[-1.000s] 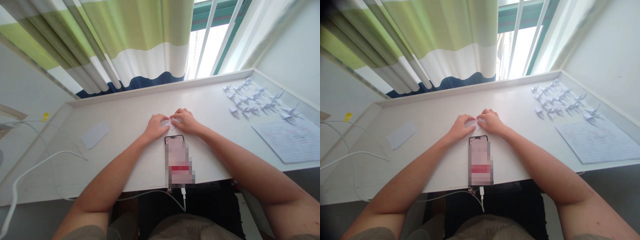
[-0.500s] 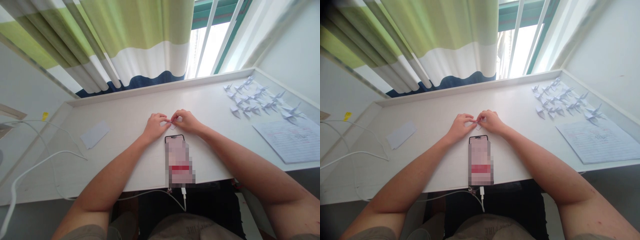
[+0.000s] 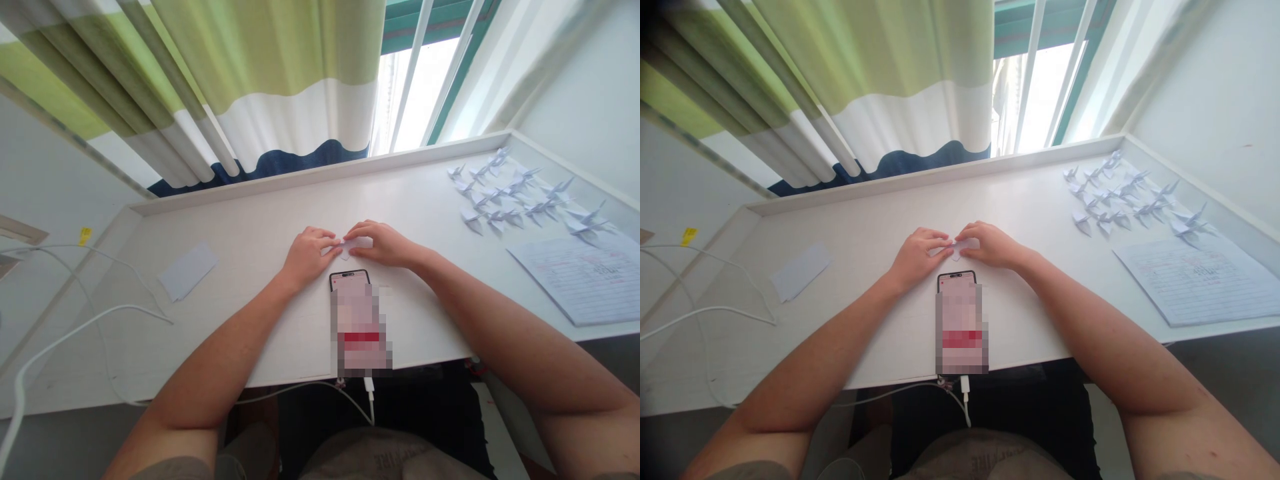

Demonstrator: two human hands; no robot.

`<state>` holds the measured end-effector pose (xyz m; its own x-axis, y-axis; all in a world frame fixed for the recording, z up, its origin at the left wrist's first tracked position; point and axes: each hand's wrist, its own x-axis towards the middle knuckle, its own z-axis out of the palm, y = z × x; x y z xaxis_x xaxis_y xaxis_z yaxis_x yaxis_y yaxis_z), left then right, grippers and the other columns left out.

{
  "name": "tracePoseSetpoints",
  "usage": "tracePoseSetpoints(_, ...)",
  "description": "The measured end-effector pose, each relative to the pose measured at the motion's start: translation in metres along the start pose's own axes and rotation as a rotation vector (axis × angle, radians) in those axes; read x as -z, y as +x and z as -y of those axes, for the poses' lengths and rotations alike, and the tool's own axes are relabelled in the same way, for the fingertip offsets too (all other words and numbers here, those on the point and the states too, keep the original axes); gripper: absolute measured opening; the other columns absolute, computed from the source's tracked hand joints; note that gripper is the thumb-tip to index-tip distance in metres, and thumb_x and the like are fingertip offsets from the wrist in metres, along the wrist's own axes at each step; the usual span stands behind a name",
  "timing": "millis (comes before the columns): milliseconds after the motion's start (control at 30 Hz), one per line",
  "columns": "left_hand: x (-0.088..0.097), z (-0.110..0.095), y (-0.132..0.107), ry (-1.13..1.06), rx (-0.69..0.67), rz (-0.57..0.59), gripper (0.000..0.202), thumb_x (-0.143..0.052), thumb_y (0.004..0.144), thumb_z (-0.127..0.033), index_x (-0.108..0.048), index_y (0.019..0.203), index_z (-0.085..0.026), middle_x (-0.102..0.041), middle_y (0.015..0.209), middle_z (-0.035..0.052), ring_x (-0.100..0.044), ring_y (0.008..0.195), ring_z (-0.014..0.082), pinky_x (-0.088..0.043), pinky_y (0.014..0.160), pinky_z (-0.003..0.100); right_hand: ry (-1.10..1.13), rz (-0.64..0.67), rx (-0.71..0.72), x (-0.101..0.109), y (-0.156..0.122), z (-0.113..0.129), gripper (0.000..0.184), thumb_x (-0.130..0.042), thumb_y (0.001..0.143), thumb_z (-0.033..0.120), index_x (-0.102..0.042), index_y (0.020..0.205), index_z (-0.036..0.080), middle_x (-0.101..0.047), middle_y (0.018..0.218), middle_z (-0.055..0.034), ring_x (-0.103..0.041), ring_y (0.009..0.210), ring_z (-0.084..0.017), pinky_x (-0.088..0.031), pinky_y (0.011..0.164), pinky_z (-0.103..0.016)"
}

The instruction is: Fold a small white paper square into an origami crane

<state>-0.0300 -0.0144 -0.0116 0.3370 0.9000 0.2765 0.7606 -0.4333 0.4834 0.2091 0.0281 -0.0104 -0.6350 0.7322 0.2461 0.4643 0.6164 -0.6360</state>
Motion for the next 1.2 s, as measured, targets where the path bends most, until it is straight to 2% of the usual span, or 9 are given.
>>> tracePoseSetpoints(167,0.001,0.000,0.001,-0.010,-0.001,-0.005,0.018,-0.076,0.098,-0.034,-0.086,0.111,-0.029,-0.081,0.124,0.0065,-0.066,0.121,0.0305,-0.051,0.110,0.048,-0.009,-0.011,-0.024,0.001,0.001,-0.002,0.027,-0.078,0.088,0.027,-0.084,0.114,0.027,-0.079,0.121,-0.0092,-0.071,0.118,-0.032,-0.054,0.108,-0.054)
tracePoseSetpoints(367,0.001,-0.002,0.001,-0.060,-0.009,0.005,0.030,-0.075,0.098,-0.030,-0.081,0.127,-0.028,-0.082,0.125,0.0064,-0.067,0.122,0.0298,-0.050,0.111,0.048,-0.012,-0.021,-0.014,0.000,0.001,-0.001,0.022,-0.078,0.088,0.025,-0.086,0.108,0.029,-0.080,0.121,-0.0082,-0.071,0.117,-0.032,-0.055,0.107,-0.055)
tracePoseSetpoints(567,-0.002,-0.001,0.001,-0.039,-0.101,-0.009,0.015,-0.071,0.101,-0.027,-0.086,0.106,-0.028,-0.082,0.119,0.0072,-0.066,0.118,0.0284,-0.052,0.107,0.047,-0.024,-0.010,-0.035,0.000,0.001,0.001,0.016,-0.079,0.090,0.028,-0.088,0.102,0.028,-0.080,0.120,-0.0084,-0.072,0.116,-0.031,-0.056,0.107,-0.051)
tracePoseSetpoints(733,-0.005,0.002,0.001,0.014,-0.158,-0.014,0.017,-0.069,0.102,-0.025,-0.086,0.104,-0.028,-0.081,0.114,0.0073,-0.064,0.116,0.0285,-0.053,0.103,0.047,-0.073,-0.007,-0.062,0.000,0.000,0.004,0.017,-0.077,0.091,0.031,-0.087,0.103,0.026,-0.080,0.123,-0.0094,-0.072,0.119,-0.033,-0.056,0.106,-0.051)
tracePoseSetpoints(867,-0.008,0.006,0.001,0.057,-0.203,-0.049,0.018,-0.069,0.103,-0.027,-0.087,0.105,-0.027,-0.078,0.110,0.0087,-0.061,0.111,0.0289,-0.053,0.099,0.048,-0.067,-0.022,-0.034,0.000,0.000,0.003,0.024,-0.072,0.091,0.024,-0.085,0.111,0.021,-0.079,0.123,-0.0120,-0.072,0.118,-0.033,-0.055,0.108,-0.051)
tracePoseSetpoints(933,-0.009,0.008,0.000,0.082,-0.206,-0.060,0.018,-0.070,0.103,-0.028,-0.087,0.105,-0.027,-0.076,0.107,0.0093,-0.059,0.108,0.0289,-0.053,0.096,0.047,-0.083,-0.026,-0.022,-0.002,0.001,0.003,0.023,-0.067,0.094,0.023,-0.085,0.109,0.021,-0.079,0.123,-0.0125,-0.071,0.117,-0.032,-0.053,0.109,-0.052)
tracePoseSetpoints(1067,-0.009,0.006,-0.001,0.091,-0.191,-0.071,0.016,-0.071,0.102,-0.029,-0.086,0.103,-0.028,-0.075,0.106,0.0089,-0.059,0.106,0.0289,-0.053,0.094,0.046,-0.128,-0.043,-0.038,-0.009,0.006,0.004,0.021,-0.066,0.099,0.031,-0.084,0.095,0.022,-0.079,0.116,-0.0123,-0.069,0.113,-0.034,-0.051,0.104,-0.053)
tracePoseSetpoints(1200,-0.008,0.003,-0.001,0.003,-0.106,-0.118,0.010,-0.078,0.096,-0.026,-0.081,0.105,-0.023,-0.075,0.109,0.0083,-0.063,0.110,0.0285,-0.052,0.101,0.045,-0.096,-0.070,-0.117,-0.013,0.009,0.005,0.011,-0.070,0.094,0.024,-0.081,0.092,0.022,-0.079,0.115,-0.0119,-0.067,0.115,-0.034,-0.049,0.106,-0.054)
